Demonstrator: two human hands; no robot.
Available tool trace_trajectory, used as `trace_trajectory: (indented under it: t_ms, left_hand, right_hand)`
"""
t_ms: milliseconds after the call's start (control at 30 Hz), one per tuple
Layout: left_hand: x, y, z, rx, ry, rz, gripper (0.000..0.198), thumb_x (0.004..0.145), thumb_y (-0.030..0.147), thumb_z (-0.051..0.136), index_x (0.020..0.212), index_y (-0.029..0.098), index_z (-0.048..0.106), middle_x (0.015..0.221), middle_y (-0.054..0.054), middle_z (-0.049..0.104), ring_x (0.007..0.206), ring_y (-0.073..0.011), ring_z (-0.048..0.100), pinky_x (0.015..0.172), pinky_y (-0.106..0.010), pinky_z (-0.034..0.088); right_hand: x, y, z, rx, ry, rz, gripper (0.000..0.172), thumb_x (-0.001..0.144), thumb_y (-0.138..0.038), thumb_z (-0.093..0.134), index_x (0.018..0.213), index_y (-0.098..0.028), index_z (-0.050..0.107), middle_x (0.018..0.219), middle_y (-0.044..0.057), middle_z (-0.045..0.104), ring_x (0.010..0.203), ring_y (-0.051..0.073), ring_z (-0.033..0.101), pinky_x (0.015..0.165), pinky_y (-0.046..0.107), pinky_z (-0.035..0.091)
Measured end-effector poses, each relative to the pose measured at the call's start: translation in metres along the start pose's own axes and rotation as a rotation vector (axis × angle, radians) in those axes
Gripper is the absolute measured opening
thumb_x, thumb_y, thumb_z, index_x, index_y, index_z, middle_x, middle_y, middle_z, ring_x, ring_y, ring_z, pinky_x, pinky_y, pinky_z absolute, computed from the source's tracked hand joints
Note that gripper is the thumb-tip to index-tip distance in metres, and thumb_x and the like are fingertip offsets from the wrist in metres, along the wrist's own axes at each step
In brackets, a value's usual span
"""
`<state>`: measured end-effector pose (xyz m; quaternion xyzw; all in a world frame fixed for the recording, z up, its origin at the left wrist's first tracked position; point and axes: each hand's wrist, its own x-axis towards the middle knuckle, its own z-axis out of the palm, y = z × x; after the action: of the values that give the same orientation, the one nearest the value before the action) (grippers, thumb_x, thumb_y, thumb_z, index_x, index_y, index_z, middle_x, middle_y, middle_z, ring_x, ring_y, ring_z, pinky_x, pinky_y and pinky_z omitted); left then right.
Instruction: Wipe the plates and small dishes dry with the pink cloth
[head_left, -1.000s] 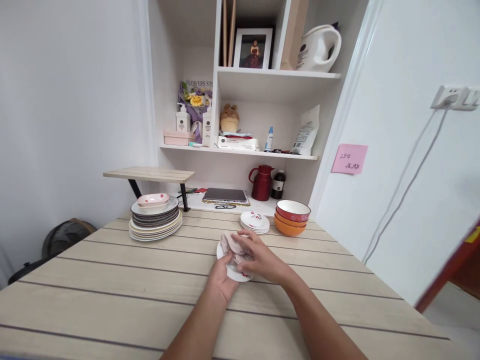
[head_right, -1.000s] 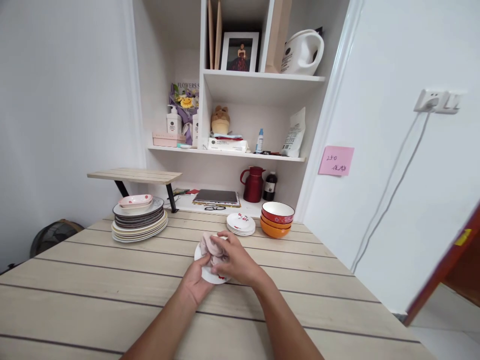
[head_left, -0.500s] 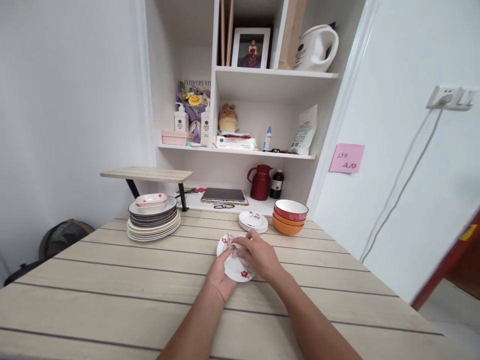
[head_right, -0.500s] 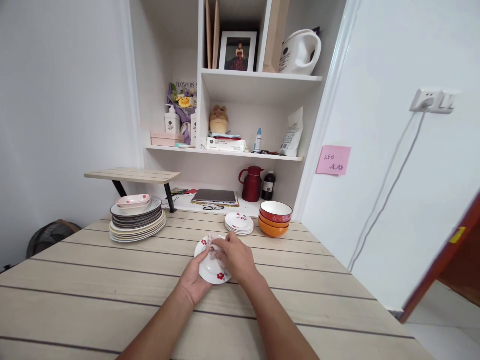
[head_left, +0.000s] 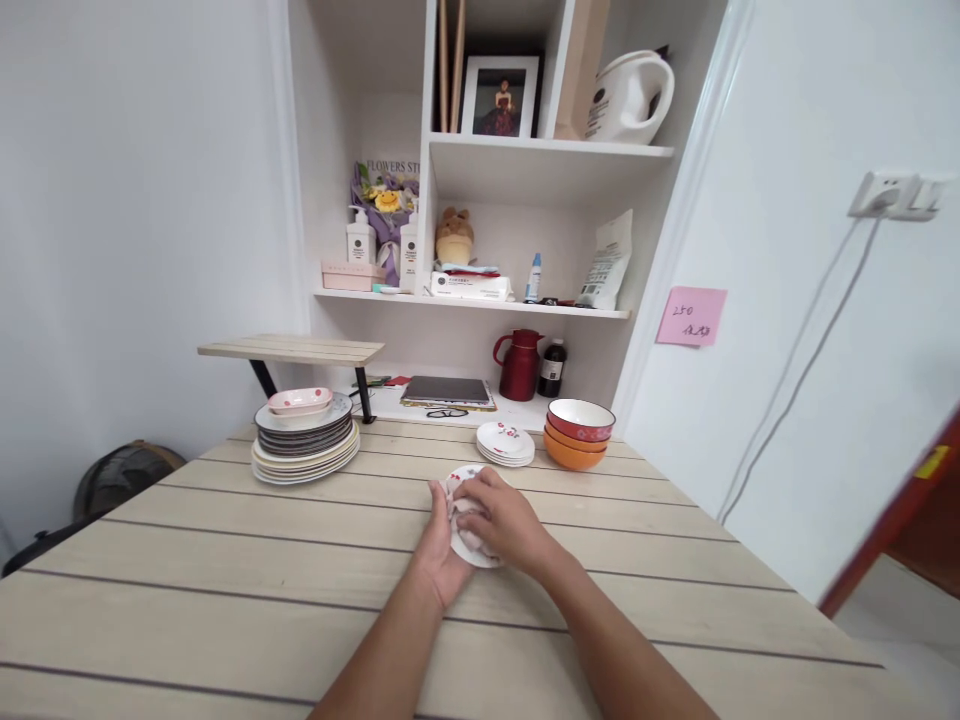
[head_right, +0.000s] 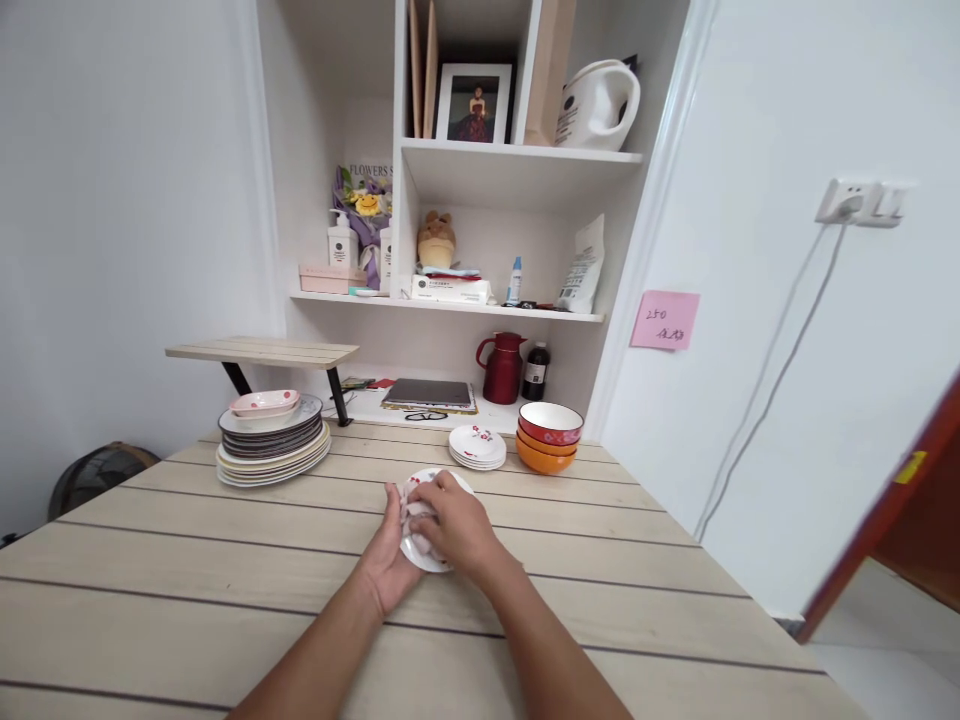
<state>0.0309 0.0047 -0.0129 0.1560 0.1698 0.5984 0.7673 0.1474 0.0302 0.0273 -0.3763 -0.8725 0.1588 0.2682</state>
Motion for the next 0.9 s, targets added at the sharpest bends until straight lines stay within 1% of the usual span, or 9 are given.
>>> trace_trajectory:
  t_ms: [67, 167, 333, 433, 533, 600, 733, 833, 900]
  left_hand:
    - [-0.001, -0.004, 0.001, 0.008, -0.042, -0.028, 0.06, 0.08, 0.065, 0.047, 0.12, 0.021, 0.058, 0.106, -0.011, 0.071, 0.105, -0.0283, 0.063, 0.094, -0.046, 0.043]
    - [-0.001, -0.009, 0.003, 0.031, -0.073, -0.029, 0.063, 0.081, 0.065, 0.044, 0.125, 0.021, 0.055, 0.107, -0.012, 0.07, 0.108, -0.0289, 0.061, 0.096, -0.047, 0.041]
    - [-0.001, -0.009, 0.002, -0.02, -0.096, 0.036, 0.065, 0.082, 0.065, 0.041, 0.128, 0.02, 0.053, 0.111, -0.014, 0.069, 0.112, -0.03, 0.059, 0.097, -0.048, 0.04]
    - [-0.002, -0.005, 0.001, -0.05, -0.07, 0.075, 0.066, 0.081, 0.066, 0.042, 0.126, 0.019, 0.055, 0.112, -0.014, 0.068, 0.112, -0.0304, 0.059, 0.096, -0.047, 0.041]
    - [-0.002, -0.001, 0.0, -0.067, -0.033, 0.125, 0.066, 0.081, 0.066, 0.043, 0.121, 0.016, 0.059, 0.11, -0.014, 0.068, 0.109, -0.0302, 0.06, 0.095, -0.045, 0.043]
    - [-0.002, 0.001, -0.001, -0.058, -0.017, 0.132, 0.063, 0.081, 0.065, 0.044, 0.118, 0.016, 0.06, 0.107, -0.014, 0.069, 0.105, -0.0295, 0.062, 0.094, -0.043, 0.045]
    - [-0.002, -0.001, 0.0, -0.005, -0.014, 0.025, 0.06, 0.081, 0.063, 0.046, 0.119, 0.019, 0.06, 0.1, -0.011, 0.071, 0.098, -0.0286, 0.065, 0.092, -0.046, 0.044]
    - [-0.002, -0.005, 0.002, 0.004, -0.038, -0.016, 0.06, 0.081, 0.063, 0.045, 0.123, 0.022, 0.057, 0.103, -0.011, 0.071, 0.101, -0.0293, 0.064, 0.093, -0.047, 0.042]
    - [-0.001, -0.008, 0.002, -0.002, -0.056, -0.009, 0.061, 0.082, 0.062, 0.045, 0.126, 0.022, 0.055, 0.107, -0.013, 0.07, 0.104, -0.03, 0.063, 0.094, -0.048, 0.042]
  right_hand:
    - [0.003, 0.004, 0.001, -0.037, 0.101, 0.046, 0.027, 0.083, -0.024, 0.057, 0.108, -0.033, 0.062, 0.106, 0.0, 0.053, 0.086, 0.015, 0.056, 0.072, 0.025, 0.038]
    - [0.003, 0.011, -0.004, -0.134, 0.174, 0.148, 0.027, 0.085, -0.03, 0.055, 0.112, -0.034, 0.059, 0.107, 0.0, 0.053, 0.086, 0.015, 0.057, 0.067, 0.025, 0.036]
    - [0.0, 0.017, -0.014, -0.266, 0.117, 0.267, 0.025, 0.082, -0.038, 0.059, 0.106, -0.03, 0.058, 0.102, 0.001, 0.055, 0.08, 0.016, 0.056, 0.06, 0.025, 0.029]
    - [-0.003, 0.013, -0.016, -0.239, 0.009, 0.208, 0.023, 0.079, -0.033, 0.062, 0.101, -0.027, 0.058, 0.096, 0.001, 0.056, 0.076, 0.015, 0.054, 0.061, 0.025, 0.029]
    - [-0.006, 0.008, -0.014, -0.133, -0.119, 0.069, 0.025, 0.075, -0.024, 0.064, 0.099, -0.028, 0.06, 0.095, -0.001, 0.055, 0.076, 0.014, 0.053, 0.064, 0.023, 0.032]
    - [-0.006, 0.005, -0.01, -0.063, -0.154, -0.006, 0.027, 0.074, -0.021, 0.064, 0.1, -0.03, 0.061, 0.097, -0.002, 0.053, 0.078, 0.013, 0.054, 0.067, 0.023, 0.035]
    - [-0.001, 0.003, -0.002, -0.036, -0.006, -0.022, 0.031, 0.078, -0.021, 0.062, 0.106, -0.034, 0.062, 0.104, -0.001, 0.051, 0.086, 0.014, 0.055, 0.072, 0.023, 0.037]
    - [0.003, 0.008, -0.002, -0.091, 0.122, 0.051, 0.032, 0.081, -0.024, 0.059, 0.112, -0.034, 0.061, 0.107, 0.001, 0.051, 0.09, 0.016, 0.054, 0.073, 0.025, 0.038]
    - [0.003, 0.013, -0.006, -0.126, 0.144, 0.126, 0.035, 0.081, -0.028, 0.06, 0.116, -0.034, 0.06, 0.107, 0.002, 0.052, 0.09, 0.017, 0.054, 0.071, 0.025, 0.038]
